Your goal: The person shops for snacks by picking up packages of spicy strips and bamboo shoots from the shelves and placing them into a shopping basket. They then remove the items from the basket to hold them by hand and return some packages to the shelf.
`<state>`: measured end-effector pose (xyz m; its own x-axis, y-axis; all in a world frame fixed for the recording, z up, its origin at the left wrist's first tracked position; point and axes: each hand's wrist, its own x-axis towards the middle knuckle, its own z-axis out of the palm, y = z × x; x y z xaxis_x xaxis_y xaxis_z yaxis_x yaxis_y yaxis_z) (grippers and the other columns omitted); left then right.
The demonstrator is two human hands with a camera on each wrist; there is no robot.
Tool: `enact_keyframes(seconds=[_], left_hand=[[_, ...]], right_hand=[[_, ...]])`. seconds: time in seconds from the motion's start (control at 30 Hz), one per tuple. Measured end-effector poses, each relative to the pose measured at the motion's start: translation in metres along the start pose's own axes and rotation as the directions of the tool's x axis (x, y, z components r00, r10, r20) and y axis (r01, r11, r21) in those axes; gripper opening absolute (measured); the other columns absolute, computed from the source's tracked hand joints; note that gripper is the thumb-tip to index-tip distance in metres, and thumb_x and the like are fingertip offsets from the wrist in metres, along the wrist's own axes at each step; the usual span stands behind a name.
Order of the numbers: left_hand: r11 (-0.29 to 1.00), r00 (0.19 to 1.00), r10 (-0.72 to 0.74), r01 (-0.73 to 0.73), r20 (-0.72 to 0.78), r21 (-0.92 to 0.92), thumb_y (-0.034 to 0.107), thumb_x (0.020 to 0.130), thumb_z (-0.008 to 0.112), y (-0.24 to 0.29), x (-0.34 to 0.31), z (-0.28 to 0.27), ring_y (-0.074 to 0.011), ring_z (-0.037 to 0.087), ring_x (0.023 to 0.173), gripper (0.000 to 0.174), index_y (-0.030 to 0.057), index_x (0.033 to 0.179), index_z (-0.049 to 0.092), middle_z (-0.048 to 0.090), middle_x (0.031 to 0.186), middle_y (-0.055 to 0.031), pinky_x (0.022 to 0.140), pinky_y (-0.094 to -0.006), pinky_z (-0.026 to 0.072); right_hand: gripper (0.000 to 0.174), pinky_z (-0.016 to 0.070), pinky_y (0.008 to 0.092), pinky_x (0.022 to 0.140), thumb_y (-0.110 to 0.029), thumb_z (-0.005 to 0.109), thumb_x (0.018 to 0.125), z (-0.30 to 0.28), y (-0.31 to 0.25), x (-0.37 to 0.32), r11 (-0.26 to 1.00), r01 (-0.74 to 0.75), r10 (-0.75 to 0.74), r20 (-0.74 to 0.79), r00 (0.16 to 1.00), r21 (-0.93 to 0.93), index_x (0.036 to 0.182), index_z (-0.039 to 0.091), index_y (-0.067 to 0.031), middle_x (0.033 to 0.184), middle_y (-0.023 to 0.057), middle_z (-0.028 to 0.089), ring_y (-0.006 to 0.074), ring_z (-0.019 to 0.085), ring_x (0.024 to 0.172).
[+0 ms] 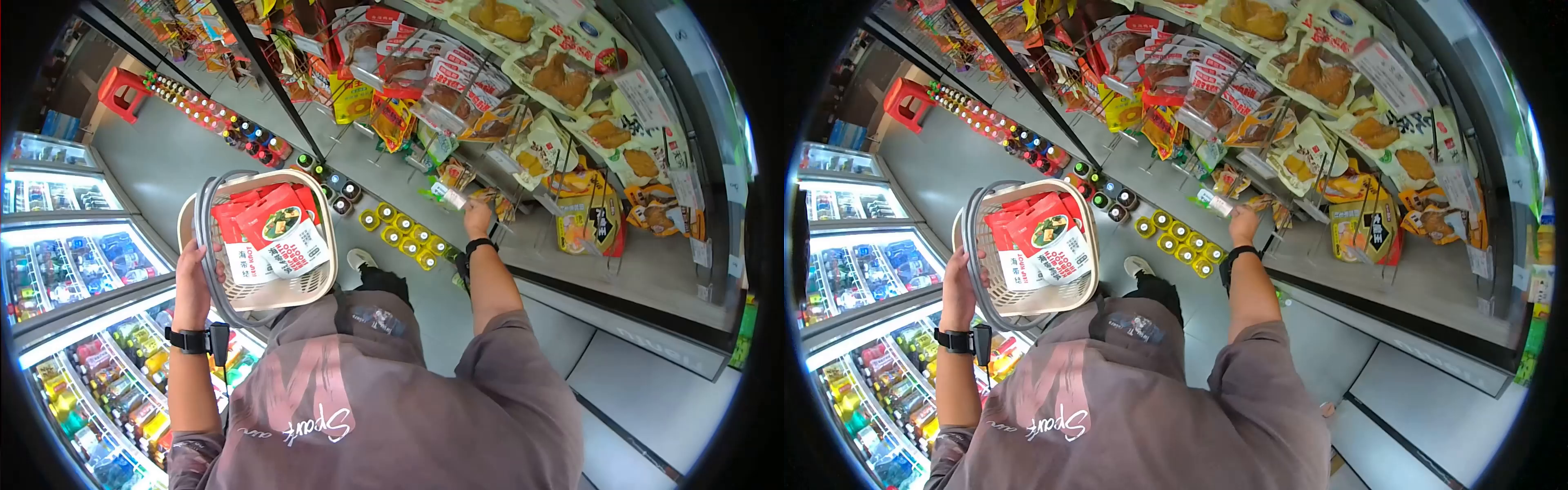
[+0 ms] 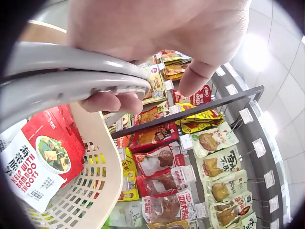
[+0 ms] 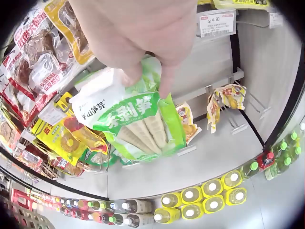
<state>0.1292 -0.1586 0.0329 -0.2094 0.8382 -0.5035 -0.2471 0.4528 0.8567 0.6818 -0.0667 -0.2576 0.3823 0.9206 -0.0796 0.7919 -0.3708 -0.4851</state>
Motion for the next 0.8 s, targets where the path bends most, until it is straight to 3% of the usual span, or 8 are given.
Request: enact_keyframes(seconds=[0.17, 0.27, 0.47, 0.63, 0.67, 0.8], left_hand=[[0.998, 0.999, 0.010, -0.012, 0.041, 0.067, 0.033, 0.086, 0.053, 0.002, 0.016, -0.002, -0.0123, 0.051, 0.065, 0.039, 0.0052, 0.112, 0.047, 0.055, 0.097, -0.0027, 0.061, -0.0279, 0.0431], [0.997, 0.998, -0.010, 0.006, 0.057, 0.071, 0.033, 0.086, 0.053, 0.006, 0.023, -0.011, -0.0122, 0.051, 0.067, 0.040, 0.0048, 0.114, 0.047, 0.055, 0.097, -0.0025, 0.062, -0.0275, 0.0434], [1.000, 0.999, -0.014, 0.014, 0.049, 0.014, 0.027, 0.087, 0.054, 0.009, 0.032, -0.028, -0.0125, 0.054, 0.067, 0.039, 0.0029, 0.117, 0.049, 0.060, 0.096, -0.0040, 0.060, -0.0274, 0.0444], [0.999, 0.997, -0.016, 0.019, 0.080, -0.028, 0.026, 0.085, 0.057, 0.009, 0.040, -0.048, -0.0132, 0.055, 0.068, 0.038, 0.0027, 0.115, 0.048, 0.060, 0.098, -0.0060, 0.062, -0.0275, 0.0452], [0.999, 0.994, -0.034, 0.033, 0.102, 0.006, 0.031, 0.086, 0.056, 0.006, 0.041, -0.057, -0.0138, 0.053, 0.071, 0.047, 0.0038, 0.122, 0.045, 0.059, 0.100, -0.0046, 0.065, -0.0286, 0.0443], [0.999, 0.989, -0.010, 0.016, 0.148, -0.039, 0.030, 0.085, 0.056, 0.009, 0.045, -0.060, -0.0132, 0.054, 0.071, 0.041, 0.0043, 0.116, 0.047, 0.058, 0.098, -0.0041, 0.065, -0.0281, 0.0455]], right_hand=[[0.011, 0.0488, 0.0365, 0.077, -0.008, 0.068, 0.076, 0.018, 0.009, -0.015, 0.995, 0.010, -0.003, -0.064, 0.998, 0.101, 0.086, 0.071, -0.0025, 0.090, 0.0140, 0.067, 0.0328, 0.063, 0.084], [0.009, 0.0486, 0.0352, 0.073, -0.004, 0.068, 0.075, 0.023, 0.002, -0.035, 0.981, 0.116, -0.098, -0.117, 0.988, 0.153, 0.084, 0.070, -0.0009, 0.086, 0.0142, 0.065, 0.0301, 0.063, 0.079], [0.010, 0.0486, 0.0346, 0.077, -0.002, 0.064, 0.079, 0.032, -0.033, -0.076, 0.947, 0.251, -0.222, -0.155, 0.962, 0.198, 0.087, 0.069, 0.0001, 0.090, 0.0134, 0.065, 0.0301, 0.063, 0.084], [0.010, 0.0491, 0.0337, 0.078, -0.001, 0.061, 0.081, 0.006, -0.093, -0.103, 0.898, 0.381, -0.368, -0.102, 0.924, 0.220, 0.088, 0.069, 0.0006, 0.091, 0.0136, 0.066, 0.0301, 0.063, 0.086], [0.011, 0.0494, 0.0335, 0.078, 0.000, 0.061, 0.081, -0.006, -0.108, -0.111, 0.880, 0.420, -0.413, -0.076, 0.907, 0.222, 0.089, 0.068, 0.0005, 0.091, 0.0137, 0.066, 0.0303, 0.064, 0.086], [0.011, 0.0511, 0.0361, 0.073, -0.002, 0.063, 0.079, -0.071, -0.194, -0.145, 0.847, 0.515, -0.511, -0.065, 0.857, 0.131, 0.088, 0.069, -0.0028, 0.089, 0.0119, 0.066, 0.0314, 0.063, 0.083]])
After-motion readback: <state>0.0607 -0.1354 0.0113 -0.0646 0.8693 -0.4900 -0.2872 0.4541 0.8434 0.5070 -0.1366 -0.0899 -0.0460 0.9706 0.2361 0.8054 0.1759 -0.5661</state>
